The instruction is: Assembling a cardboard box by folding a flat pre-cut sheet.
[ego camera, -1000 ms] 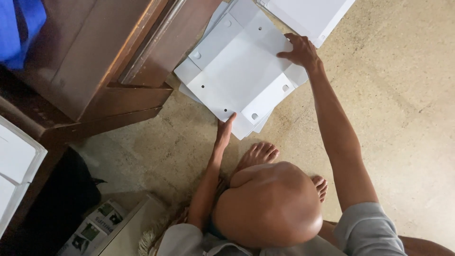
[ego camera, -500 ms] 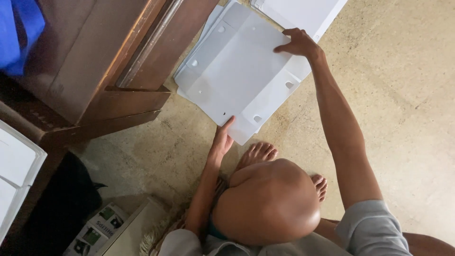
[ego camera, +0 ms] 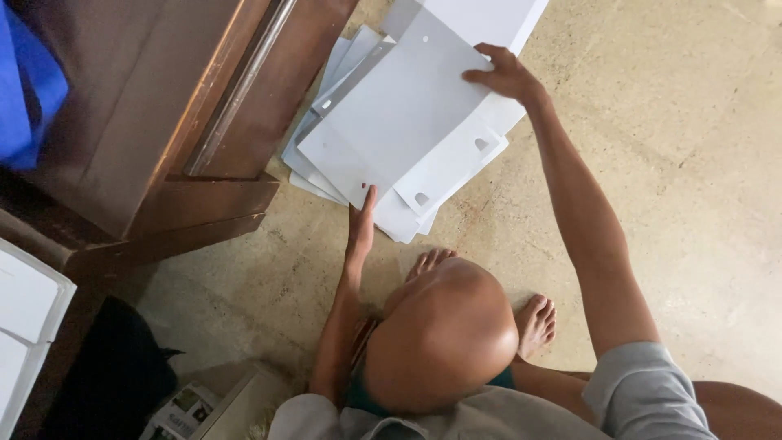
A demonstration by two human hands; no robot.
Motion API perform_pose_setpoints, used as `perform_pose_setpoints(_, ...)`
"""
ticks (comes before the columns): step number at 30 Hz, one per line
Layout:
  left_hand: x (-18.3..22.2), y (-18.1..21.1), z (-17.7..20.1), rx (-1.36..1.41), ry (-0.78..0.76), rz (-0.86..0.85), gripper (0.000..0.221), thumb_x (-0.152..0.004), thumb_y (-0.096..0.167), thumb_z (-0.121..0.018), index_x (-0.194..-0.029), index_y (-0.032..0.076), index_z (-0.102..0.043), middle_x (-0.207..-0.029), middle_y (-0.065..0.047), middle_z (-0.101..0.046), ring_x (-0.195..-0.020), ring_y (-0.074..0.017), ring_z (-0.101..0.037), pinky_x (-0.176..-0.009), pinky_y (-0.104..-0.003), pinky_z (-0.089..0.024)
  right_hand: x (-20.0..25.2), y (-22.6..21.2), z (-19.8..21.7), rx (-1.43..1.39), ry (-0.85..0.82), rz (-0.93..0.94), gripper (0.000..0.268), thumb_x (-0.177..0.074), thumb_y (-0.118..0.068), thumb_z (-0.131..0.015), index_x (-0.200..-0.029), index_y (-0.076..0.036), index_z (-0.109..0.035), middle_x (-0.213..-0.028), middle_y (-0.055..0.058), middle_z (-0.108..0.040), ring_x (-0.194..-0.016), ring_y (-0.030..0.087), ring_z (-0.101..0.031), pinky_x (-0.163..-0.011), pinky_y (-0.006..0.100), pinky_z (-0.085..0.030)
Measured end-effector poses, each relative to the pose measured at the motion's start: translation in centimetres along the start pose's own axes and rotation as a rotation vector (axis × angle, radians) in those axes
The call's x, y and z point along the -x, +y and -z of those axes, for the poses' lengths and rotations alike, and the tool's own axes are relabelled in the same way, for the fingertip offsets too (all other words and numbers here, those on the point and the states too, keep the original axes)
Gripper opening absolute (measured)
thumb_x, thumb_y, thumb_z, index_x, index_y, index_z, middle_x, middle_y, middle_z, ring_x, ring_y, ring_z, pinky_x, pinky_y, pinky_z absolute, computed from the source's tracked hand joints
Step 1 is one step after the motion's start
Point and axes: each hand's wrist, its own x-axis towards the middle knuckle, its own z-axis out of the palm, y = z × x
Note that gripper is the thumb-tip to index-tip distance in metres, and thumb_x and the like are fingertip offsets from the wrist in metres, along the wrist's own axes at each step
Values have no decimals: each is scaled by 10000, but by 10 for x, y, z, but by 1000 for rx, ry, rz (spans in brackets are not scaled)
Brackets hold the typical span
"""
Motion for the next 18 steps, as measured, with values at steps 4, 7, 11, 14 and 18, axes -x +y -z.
perform_pose_setpoints(4, 3, -9, 1, -99, -8, -169, 340, -936, 255, -606, -1119, -31, -610, -959, -100, -644, -860, -199, -612, -782, -303, -493, -13, 14, -34, 57, 34, 27, 559, -896, -146, -712, -1386, -2, -486, -1122, 241, -672, -856, 321, -696, -715, 402, -602)
perform_pose_setpoints(7, 8, -17, 5, -138, 21, -222, 256, -930, 209, -610, -980, -40, -637, -855, -97, -665, -757, -196, -628, -690, -303, -499, -20, 16, -59, 150, 118, 43, 615, -838, -205, -784, -1351, 26, -535, -1148, 233, -677, -854, 310, -704, -751, 388, -593)
perform_pose_setpoints(11, 5, -24, 13, -104, 108, -193, 347, -910, 220, -642, -1103, -67, -604, -943, -131, -676, -836, -219, -663, -728, -305, -533, -28, 17, -86, 179, 159, 10, 603, -888, -302, -728, -1400, -75, -504, -1246, 203, -614, -1047, 349, -605, -871, 455, -511)
perform_pose_setpoints(14, 3, -15, 14, -24, 138, -136, 333, -905, 204, -645, -1094, -68, -613, -946, -125, -673, -838, -208, -654, -730, -297, -521, -30, 10, -88, 128, 202, 61, 579, -852, -243, -742, -1344, -9, -543, -1178, 188, -655, -981, 322, -627, -864, 419, -505)
perform_pose_setpoints(18, 12, 7, 6, 3, 144, -89, 494, -912, 328, -574, -1171, -92, -598, -1102, -158, -671, -972, -221, -624, -863, -318, -493, -33, 20, -75, -36, 168, 140, 523, -838, -90, -755, -1294, 76, -563, -1036, 250, -700, -767, 296, -723, -635, 346, -626)
